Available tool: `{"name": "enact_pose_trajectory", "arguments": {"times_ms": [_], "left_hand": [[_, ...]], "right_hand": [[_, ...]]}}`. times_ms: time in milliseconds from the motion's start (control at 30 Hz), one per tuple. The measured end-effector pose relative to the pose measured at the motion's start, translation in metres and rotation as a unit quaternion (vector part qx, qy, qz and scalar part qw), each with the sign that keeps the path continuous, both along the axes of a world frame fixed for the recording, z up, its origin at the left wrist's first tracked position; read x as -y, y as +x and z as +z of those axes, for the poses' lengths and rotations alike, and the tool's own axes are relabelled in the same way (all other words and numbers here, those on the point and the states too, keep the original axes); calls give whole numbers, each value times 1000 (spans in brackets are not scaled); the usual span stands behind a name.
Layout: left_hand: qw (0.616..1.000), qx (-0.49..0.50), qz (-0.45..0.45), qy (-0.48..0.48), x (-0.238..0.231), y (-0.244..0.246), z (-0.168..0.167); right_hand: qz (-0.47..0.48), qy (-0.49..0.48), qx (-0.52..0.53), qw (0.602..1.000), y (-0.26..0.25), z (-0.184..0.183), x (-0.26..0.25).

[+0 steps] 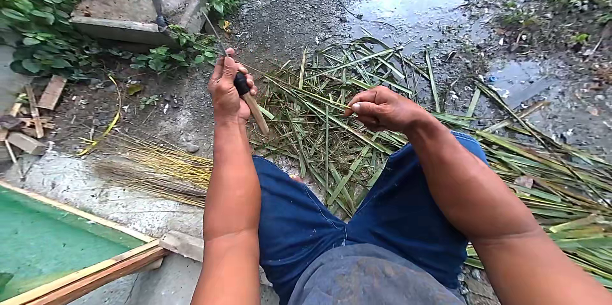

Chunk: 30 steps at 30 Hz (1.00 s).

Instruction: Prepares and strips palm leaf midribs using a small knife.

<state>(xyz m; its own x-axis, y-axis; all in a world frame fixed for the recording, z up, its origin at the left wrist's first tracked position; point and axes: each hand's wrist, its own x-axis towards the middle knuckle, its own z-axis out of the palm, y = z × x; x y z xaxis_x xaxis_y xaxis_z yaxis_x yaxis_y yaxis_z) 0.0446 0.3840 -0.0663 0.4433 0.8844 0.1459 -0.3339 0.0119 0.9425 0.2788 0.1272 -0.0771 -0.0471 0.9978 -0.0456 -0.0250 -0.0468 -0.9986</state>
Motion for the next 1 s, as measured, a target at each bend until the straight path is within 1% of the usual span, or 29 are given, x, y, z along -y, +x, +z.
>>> {"name": "enact_pose_trajectory", "arguments": {"times_ms": [67,100,167,233,300,333,433,567,600,667,733,800,900,1000], "left_hand": [[1000,-6,-5,8,6,0,2],[999,-23,-28,23,14,3,2],[991,-75,-102,50,41,14,0],[973,-134,-180,51,79,30,-5],[956,-155,-243,50,99,39,-10],[956,-150,-246,48,97,40,-12],[972,-110,-203,39,76,37,-13],[971,-104,-213,22,80,36,-15],[974,-103,-203,21,75,35,-16],[987,-83,-136,10,52,26,-13],[997,-38,-64,-14,28,14,-3],[999,4,-36,-26,22,6,5],[996,11,-93,10,37,6,0],[983,-53,-172,24,72,23,-6]], "right_hand": [[-17,-7,0,1000,1,-1,1],[-31,-10,5,999,0,-1,0],[-67,-5,16,998,-6,-3,-5],[-99,2,17,995,-14,-3,-9],[-116,11,15,993,-18,-3,-12],[-118,18,15,993,-19,-3,-11],[-111,41,20,993,-17,-1,-8],[-100,49,42,993,-14,0,-4],[-94,50,47,993,-11,0,-2],[-77,56,61,994,-6,0,4],[-63,53,65,995,-1,0,10],[-57,37,84,994,5,1,12],[-55,23,128,990,9,-2,10],[-72,55,156,984,0,-2,7]]}}
